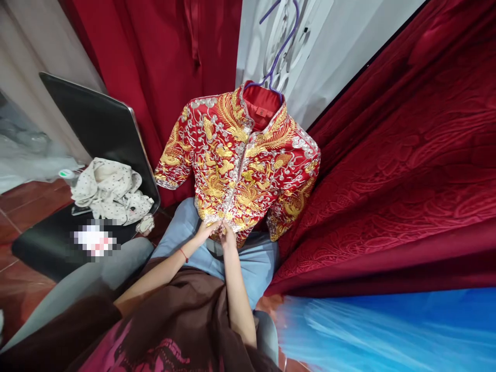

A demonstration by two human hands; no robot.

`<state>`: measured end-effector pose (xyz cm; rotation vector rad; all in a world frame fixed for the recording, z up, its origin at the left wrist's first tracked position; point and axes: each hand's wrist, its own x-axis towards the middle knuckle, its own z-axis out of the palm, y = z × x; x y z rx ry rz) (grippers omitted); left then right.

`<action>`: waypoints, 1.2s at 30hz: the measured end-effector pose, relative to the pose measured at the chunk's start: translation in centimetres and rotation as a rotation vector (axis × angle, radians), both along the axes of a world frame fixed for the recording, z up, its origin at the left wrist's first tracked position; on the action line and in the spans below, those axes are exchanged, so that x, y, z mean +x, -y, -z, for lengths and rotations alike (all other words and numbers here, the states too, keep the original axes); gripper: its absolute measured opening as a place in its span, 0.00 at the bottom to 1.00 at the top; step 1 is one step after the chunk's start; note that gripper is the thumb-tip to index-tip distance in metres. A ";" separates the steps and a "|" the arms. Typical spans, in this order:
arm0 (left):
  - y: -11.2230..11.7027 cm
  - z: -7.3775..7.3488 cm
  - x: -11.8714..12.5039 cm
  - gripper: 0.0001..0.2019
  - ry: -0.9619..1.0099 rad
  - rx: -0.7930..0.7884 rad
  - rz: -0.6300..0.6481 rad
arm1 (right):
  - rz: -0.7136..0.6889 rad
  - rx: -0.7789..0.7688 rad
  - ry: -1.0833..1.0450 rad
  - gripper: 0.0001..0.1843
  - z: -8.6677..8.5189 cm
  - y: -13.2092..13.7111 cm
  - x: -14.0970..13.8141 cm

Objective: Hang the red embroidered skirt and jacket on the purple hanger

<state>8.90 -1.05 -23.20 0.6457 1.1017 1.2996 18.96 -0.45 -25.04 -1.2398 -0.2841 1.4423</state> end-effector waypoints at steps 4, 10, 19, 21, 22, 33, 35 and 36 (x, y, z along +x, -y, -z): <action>0.0 0.1 0.4 0.20 -0.015 0.004 0.037 | -0.002 -0.015 -0.045 0.06 0.2 -0.2 0.1; -0.3 0.2 0.7 0.19 -0.014 0.020 0.028 | -0.048 0.038 -0.005 0.09 0.0 -0.2 0.1; -0.8 0.4 -1.3 0.19 0.002 0.028 -0.054 | -0.385 -0.034 0.263 0.25 -0.4 1.1 -1.1; -0.7 0.4 -1.4 0.19 0.007 0.028 -0.033 | -0.386 -0.010 0.356 0.25 -1.0 1.2 -1.1; -0.7 0.4 -1.4 0.19 0.011 0.029 -0.021 | -0.366 0.010 0.411 0.24 -1.4 1.2 -1.0; -0.6 1.2 -1.4 0.21 0.020 0.084 0.072 | -0.185 0.181 0.857 0.14 -4.1 2.1 -0.2; -0.7 1.1 -1.4 0.21 0.020 0.098 0.076 | -0.177 0.187 0.878 0.13 -4.2 2.2 -0.2; -0.7 1.1 -1.4 0.20 0.019 0.102 0.077 | -0.174 0.188 0.880 0.13 -4.1 2.2 -0.2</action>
